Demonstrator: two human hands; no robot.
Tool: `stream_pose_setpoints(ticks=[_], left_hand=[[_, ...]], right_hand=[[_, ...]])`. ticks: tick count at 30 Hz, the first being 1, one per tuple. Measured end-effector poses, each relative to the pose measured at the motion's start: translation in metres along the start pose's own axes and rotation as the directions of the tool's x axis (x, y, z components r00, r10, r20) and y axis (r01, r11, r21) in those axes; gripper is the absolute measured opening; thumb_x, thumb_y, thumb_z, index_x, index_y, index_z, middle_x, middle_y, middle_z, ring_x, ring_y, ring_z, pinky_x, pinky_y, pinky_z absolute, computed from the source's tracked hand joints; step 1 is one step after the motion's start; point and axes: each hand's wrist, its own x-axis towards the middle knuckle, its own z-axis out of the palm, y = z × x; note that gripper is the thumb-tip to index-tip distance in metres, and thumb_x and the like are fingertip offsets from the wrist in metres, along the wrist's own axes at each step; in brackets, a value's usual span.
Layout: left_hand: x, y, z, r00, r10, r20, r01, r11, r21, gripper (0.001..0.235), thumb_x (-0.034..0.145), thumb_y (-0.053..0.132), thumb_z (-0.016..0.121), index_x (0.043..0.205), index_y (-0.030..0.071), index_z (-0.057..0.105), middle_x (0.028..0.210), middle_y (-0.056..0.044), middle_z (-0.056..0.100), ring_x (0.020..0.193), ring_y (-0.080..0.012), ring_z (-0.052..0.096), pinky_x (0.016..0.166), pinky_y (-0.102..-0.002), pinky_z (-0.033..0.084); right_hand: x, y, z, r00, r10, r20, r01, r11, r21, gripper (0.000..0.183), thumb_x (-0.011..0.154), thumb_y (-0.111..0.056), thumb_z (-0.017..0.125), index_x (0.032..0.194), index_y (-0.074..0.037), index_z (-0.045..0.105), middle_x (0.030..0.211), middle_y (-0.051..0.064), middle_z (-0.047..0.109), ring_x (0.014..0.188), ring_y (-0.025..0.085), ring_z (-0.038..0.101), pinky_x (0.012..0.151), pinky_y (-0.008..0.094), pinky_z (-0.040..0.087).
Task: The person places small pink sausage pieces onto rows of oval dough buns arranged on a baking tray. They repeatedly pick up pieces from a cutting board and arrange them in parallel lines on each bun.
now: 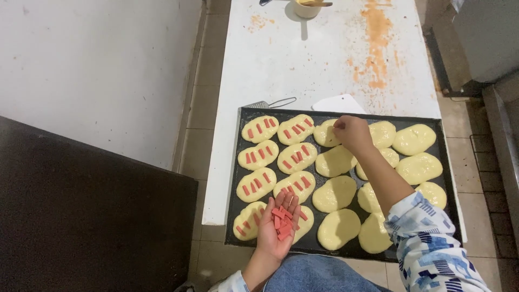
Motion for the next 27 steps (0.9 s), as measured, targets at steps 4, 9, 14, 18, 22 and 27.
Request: stream_pose_setpoints(ticks=[4, 9, 14, 18, 22, 27], left_hand=[[-0.006, 0.000, 0.008, 0.999, 0.007, -0.035, -0.007, 1.000, 0.000, 0.039, 0.098, 0.033, 0.056, 0.125, 0.006, 0.065, 0.128, -0.012, 0.066, 0.130, -0.0274, 0.059, 0.114, -0.039, 0.043], [-0.006, 0.001, 0.011, 0.999, 0.015, -0.037, -0.016, 1.000, -0.021, 0.040, 0.098, 0.033, 0.055, 0.125, 0.005, 0.064, 0.131, -0.013, 0.065, 0.130, -0.0282, 0.058, 0.114, -0.039, 0.043], [-0.005, -0.003, 0.013, 1.000, 0.003, 0.007, -0.003, 1.000, -0.009, 0.037, 0.098, 0.031, 0.056, 0.124, 0.006, 0.065, 0.127, -0.012, 0.067, 0.126, -0.0271, 0.060, 0.110, -0.039, 0.046], [-0.005, -0.003, 0.013, 1.000, 0.010, -0.001, -0.010, 0.999, -0.041, 0.033, 0.098, 0.030, 0.057, 0.119, 0.005, 0.065, 0.128, -0.012, 0.067, 0.127, -0.0284, 0.060, 0.112, -0.040, 0.046], [0.010, 0.000, 0.001, 0.998, 0.027, 0.064, -0.023, 0.998, -0.063, 0.032, 0.100, 0.031, 0.057, 0.117, 0.006, 0.067, 0.123, -0.013, 0.069, 0.123, -0.0301, 0.062, 0.109, -0.040, 0.048], [-0.001, 0.006, 0.017, 0.997, 0.024, 0.074, -0.029, 0.997, 0.067, 0.036, 0.105, 0.037, 0.048, 0.124, 0.010, 0.063, 0.131, -0.006, 0.066, 0.126, -0.0242, 0.061, 0.112, -0.038, 0.047]], right_hand=[[-0.014, -0.013, -0.010, 1.000, -0.022, -0.019, 0.021, 1.000, -0.018, 0.016, 0.095, -0.023, 0.069, 0.103, -0.009, 0.073, 0.099, 0.008, 0.075, 0.091, 0.026, 0.067, 0.076, 0.037, 0.054], [-0.017, 0.017, -0.001, 0.960, -0.220, -0.172, 0.216, 0.976, -0.038, 0.028, 0.102, -0.012, 0.052, 0.110, -0.007, 0.078, 0.113, 0.009, 0.075, 0.101, 0.028, 0.066, 0.082, 0.044, 0.054], [-0.010, 0.053, 0.030, 0.905, -0.380, -0.192, 0.309, 0.896, -0.318, 0.024, 0.103, -0.019, 0.059, 0.112, -0.018, 0.082, 0.103, 0.009, 0.065, 0.110, 0.042, 0.054, 0.071, 0.048, 0.053], [-0.052, 0.011, 0.008, 0.899, -0.339, -0.277, 0.330, 0.941, -0.077, 0.034, 0.098, -0.007, 0.056, 0.125, -0.015, 0.075, 0.100, 0.005, 0.056, 0.104, 0.031, 0.051, 0.088, 0.044, 0.045], [-0.141, -0.074, -0.026, 0.934, -0.327, -0.145, 0.349, 0.921, 0.173, 0.031, 0.101, -0.010, 0.053, 0.126, -0.017, 0.070, 0.111, 0.013, 0.059, 0.147, 0.035, 0.047, 0.088, 0.040, 0.050], [-0.242, -0.168, -0.085, 0.848, -0.523, 0.092, 0.256, 0.556, 0.791, 0.036, 0.092, -0.001, 0.053, 0.121, 0.003, 0.073, 0.098, 0.018, 0.074, 0.096, 0.023, 0.062, 0.088, 0.039, 0.055]])
